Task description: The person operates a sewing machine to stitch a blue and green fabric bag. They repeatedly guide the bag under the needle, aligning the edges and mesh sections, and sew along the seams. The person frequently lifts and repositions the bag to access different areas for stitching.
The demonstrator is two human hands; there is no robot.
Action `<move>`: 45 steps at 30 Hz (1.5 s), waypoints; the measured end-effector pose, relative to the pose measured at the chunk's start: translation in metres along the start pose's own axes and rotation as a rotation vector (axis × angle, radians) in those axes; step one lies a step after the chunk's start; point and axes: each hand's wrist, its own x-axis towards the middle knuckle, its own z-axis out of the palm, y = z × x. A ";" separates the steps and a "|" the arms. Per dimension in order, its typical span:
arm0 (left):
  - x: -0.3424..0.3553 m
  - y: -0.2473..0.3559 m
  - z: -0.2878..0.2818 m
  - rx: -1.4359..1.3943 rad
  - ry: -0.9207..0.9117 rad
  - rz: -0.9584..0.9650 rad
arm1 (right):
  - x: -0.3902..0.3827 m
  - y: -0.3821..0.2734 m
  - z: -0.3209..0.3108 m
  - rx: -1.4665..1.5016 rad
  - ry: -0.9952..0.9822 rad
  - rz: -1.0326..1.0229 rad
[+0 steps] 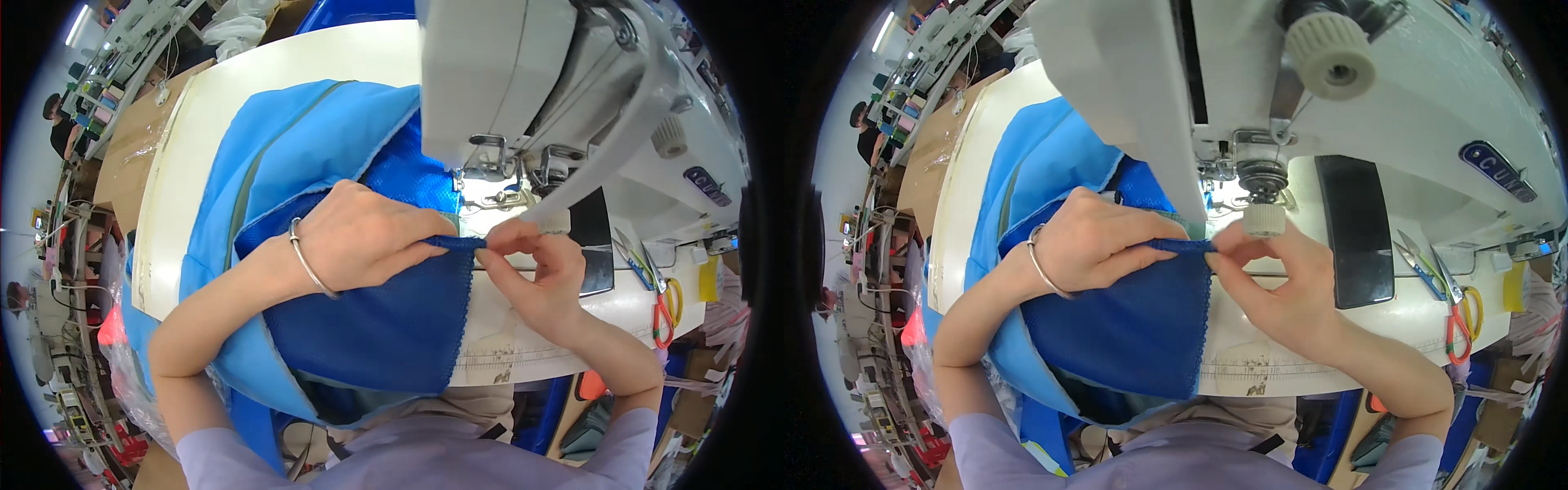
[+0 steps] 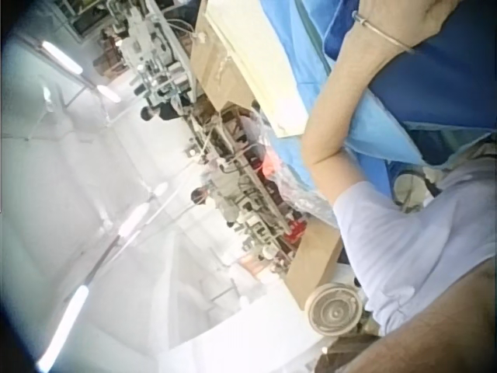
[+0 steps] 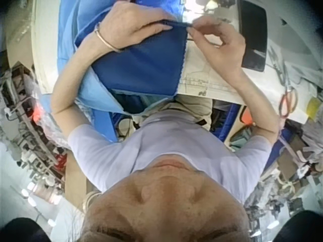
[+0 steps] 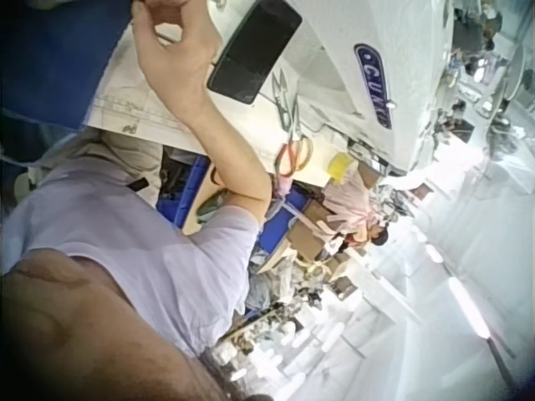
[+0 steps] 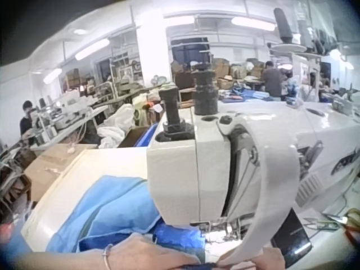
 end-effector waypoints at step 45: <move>-0.009 0.034 0.004 -0.482 0.361 -0.586 | -0.009 0.011 0.006 -0.470 -0.260 -0.551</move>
